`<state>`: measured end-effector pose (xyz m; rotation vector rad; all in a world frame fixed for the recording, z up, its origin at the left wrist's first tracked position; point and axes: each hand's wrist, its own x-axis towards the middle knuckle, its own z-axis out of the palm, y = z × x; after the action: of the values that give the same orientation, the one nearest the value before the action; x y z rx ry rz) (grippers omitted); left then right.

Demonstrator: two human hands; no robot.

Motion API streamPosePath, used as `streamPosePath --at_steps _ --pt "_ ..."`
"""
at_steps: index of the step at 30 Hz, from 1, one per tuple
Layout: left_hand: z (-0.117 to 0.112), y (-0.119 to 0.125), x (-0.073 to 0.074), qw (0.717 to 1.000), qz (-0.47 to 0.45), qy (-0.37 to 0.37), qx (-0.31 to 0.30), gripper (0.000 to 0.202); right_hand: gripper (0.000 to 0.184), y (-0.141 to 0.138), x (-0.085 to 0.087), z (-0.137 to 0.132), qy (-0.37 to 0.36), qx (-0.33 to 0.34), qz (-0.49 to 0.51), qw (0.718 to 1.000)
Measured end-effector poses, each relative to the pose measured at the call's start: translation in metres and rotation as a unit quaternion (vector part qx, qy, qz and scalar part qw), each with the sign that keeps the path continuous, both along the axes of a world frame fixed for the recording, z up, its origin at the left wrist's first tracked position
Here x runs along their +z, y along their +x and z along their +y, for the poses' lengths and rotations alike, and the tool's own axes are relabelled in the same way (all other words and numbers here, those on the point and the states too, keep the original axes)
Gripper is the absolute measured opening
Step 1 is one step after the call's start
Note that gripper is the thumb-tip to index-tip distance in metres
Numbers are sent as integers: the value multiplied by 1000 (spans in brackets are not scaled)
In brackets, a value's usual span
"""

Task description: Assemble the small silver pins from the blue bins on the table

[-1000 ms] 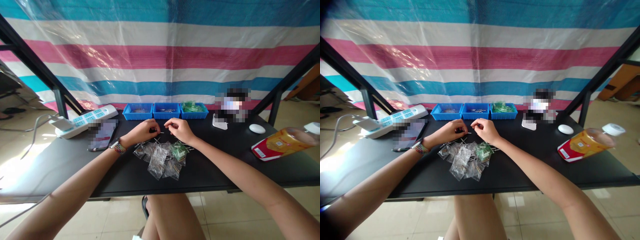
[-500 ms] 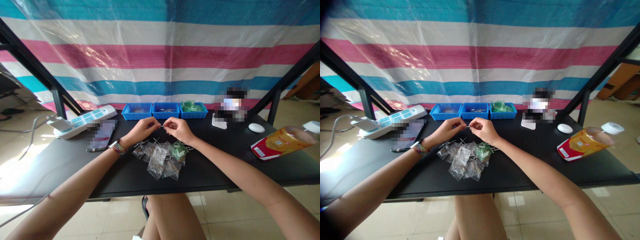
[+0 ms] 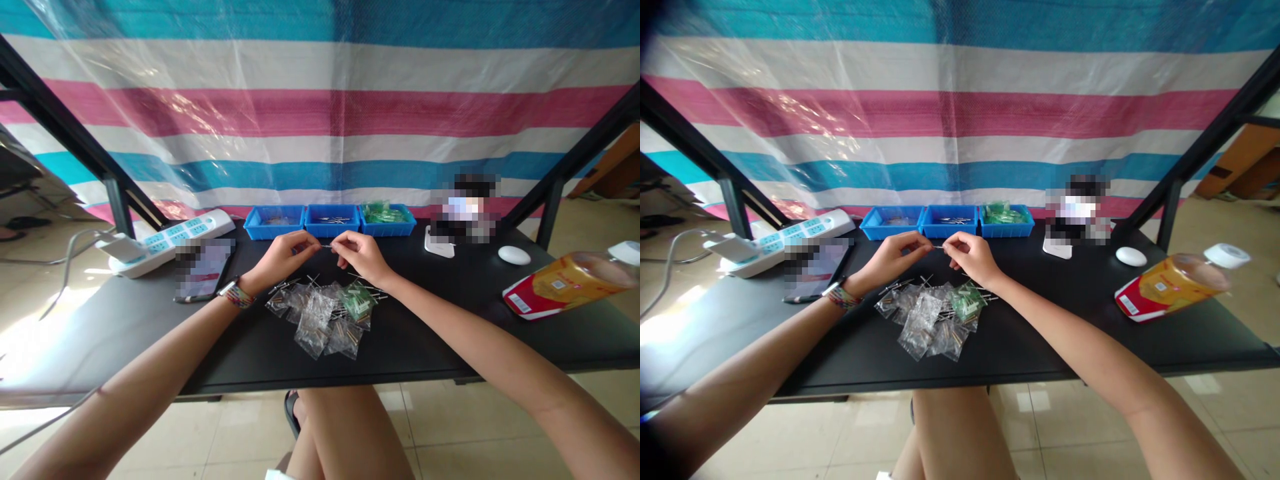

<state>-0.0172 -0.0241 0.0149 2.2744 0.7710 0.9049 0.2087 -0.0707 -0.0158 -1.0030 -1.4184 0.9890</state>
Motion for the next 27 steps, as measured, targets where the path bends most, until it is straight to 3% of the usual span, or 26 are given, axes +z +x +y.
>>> streamPosePath --at_steps 4,11,16,19,22,27 --pt "1 -1 1 1000 7 8 -4 37 39 -3 4 -3 0 13 48 999" --pt "-1 -1 2 1000 18 -1 -8 43 36 -1 6 0 4 3 28 1000" --pt "1 -4 0 998 57 -4 -42 24 33 12 9 15 25 -102 38 994" --pt "2 -4 -3 990 105 21 -91 15 42 22 10 20 29 -126 -7 992" --pt "2 -3 -3 982 141 33 -120 12 36 27 6 20 44 -162 -33 985" --pt "0 -2 -1 977 159 34 -137 7 23 22 -2 19 35 -152 -28 987"
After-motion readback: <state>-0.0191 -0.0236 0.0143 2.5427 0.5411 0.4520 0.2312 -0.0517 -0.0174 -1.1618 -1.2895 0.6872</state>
